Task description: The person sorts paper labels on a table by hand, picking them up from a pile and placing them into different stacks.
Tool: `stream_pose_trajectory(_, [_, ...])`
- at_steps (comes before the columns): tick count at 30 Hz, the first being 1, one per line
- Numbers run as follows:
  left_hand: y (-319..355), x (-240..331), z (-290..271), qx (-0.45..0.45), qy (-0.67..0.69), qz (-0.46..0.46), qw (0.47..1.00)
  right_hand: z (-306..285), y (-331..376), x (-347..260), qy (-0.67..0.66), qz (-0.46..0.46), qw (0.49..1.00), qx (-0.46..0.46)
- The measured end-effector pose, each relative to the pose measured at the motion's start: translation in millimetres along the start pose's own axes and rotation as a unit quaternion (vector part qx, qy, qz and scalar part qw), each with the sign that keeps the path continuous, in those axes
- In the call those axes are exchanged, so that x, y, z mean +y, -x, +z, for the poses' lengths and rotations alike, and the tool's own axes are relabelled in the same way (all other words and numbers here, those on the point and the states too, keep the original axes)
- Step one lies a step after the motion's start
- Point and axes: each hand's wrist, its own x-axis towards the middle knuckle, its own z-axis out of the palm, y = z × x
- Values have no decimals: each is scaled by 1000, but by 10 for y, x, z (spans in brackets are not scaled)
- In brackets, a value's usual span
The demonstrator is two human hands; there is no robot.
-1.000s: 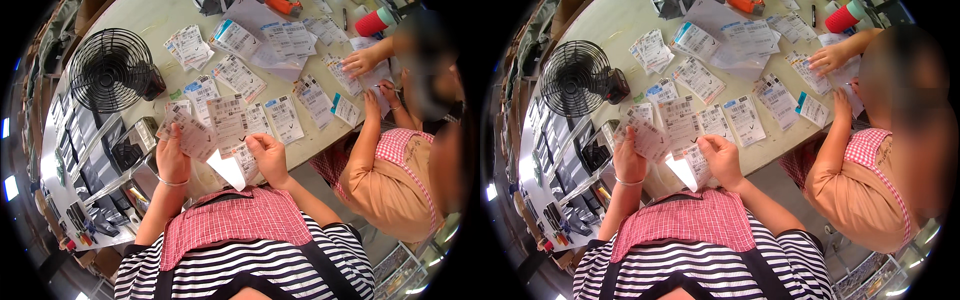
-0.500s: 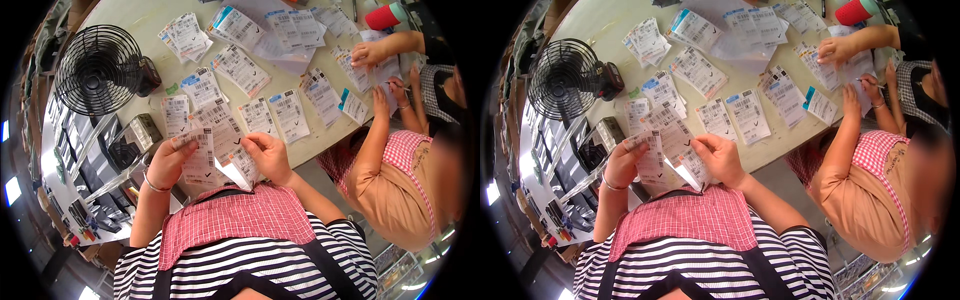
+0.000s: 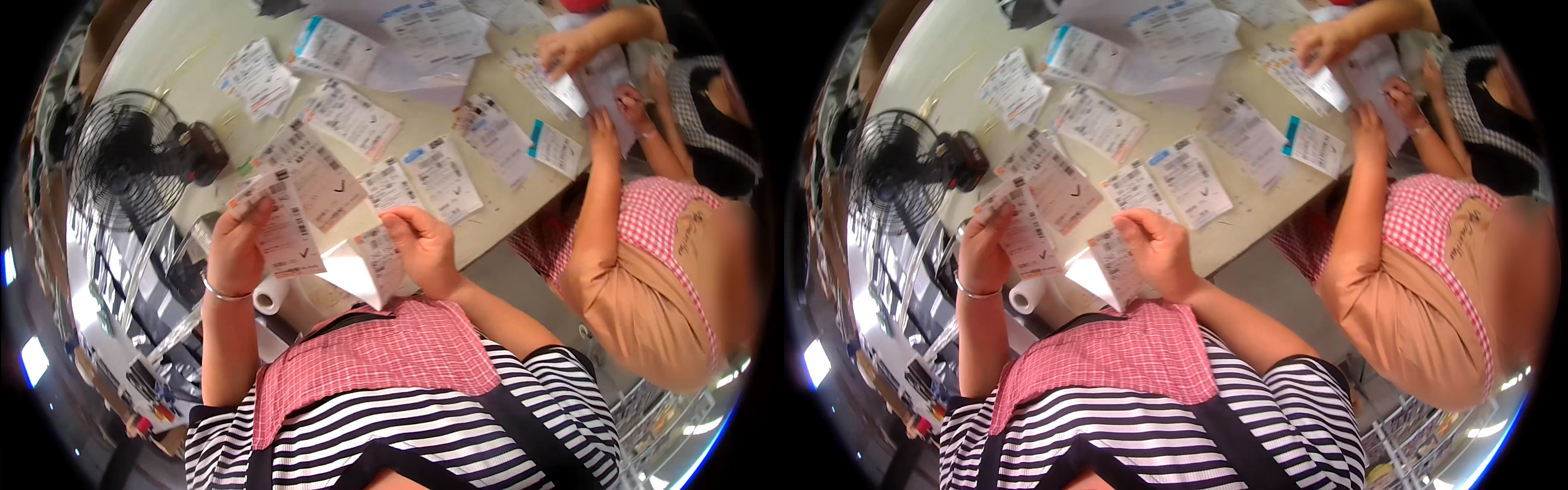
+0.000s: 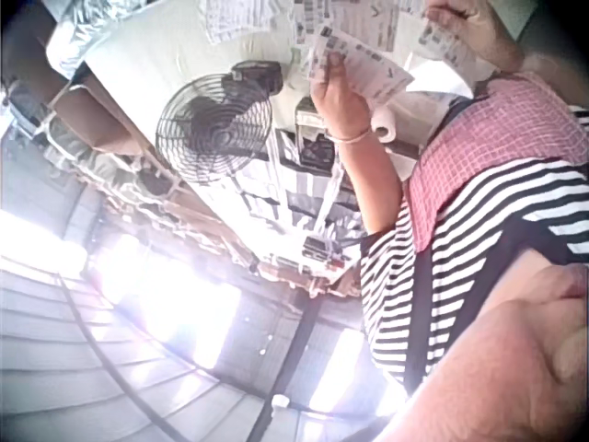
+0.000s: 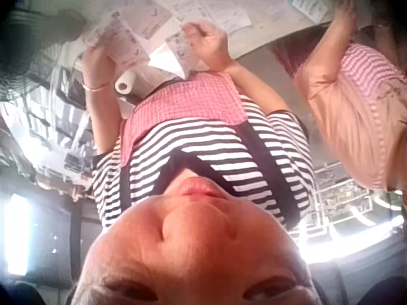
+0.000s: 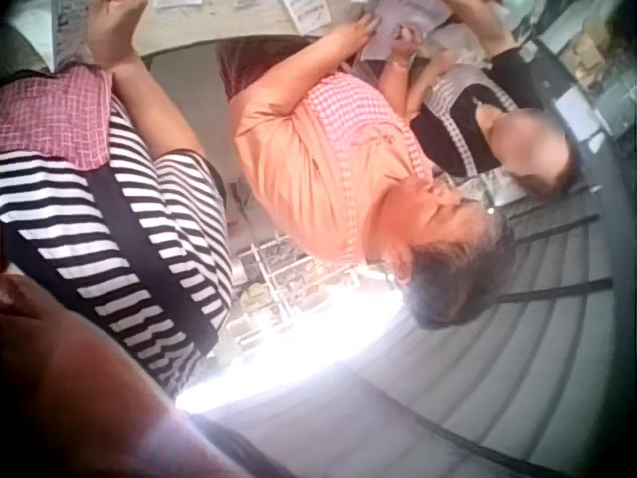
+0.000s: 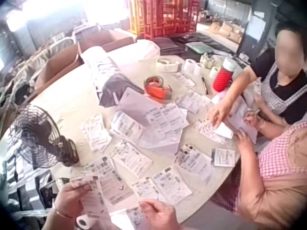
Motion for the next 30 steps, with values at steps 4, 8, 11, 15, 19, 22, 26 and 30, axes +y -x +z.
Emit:
stream_pose_trajectory(4, [-266,35,118,-20,14,10,1000,-13,-27,-17,1,1,1000,1])
stream_pose_trajectory(8, [-534,52,298,-36,33,3,999,-44,-6,2,-12,-6,1000,2])
stream_pose_trajectory(11, [-692,57,410,-51,42,-10,998,-75,-11,5,-21,-9,1000,2])
stream_pose_trajectory(15, [-869,65,556,-65,56,-22,996,-115,-10,30,-20,-5,1000,3])
stream_pose_trajectory(19, [-1022,37,560,-89,56,-28,994,-135,-7,57,-24,-12,1000,10])
stream_pose_trajectory(22, [-1105,8,534,-108,45,-27,993,-144,-13,82,-20,-10,1000,10])
stream_pose_trajectory(26, [-1143,38,615,-106,42,-24,993,-157,-29,94,-17,-14,1000,11])
stream_pose_trajectory(30, [-1187,17,608,-109,52,-23,992,-152,-50,121,-14,-27,999,16])
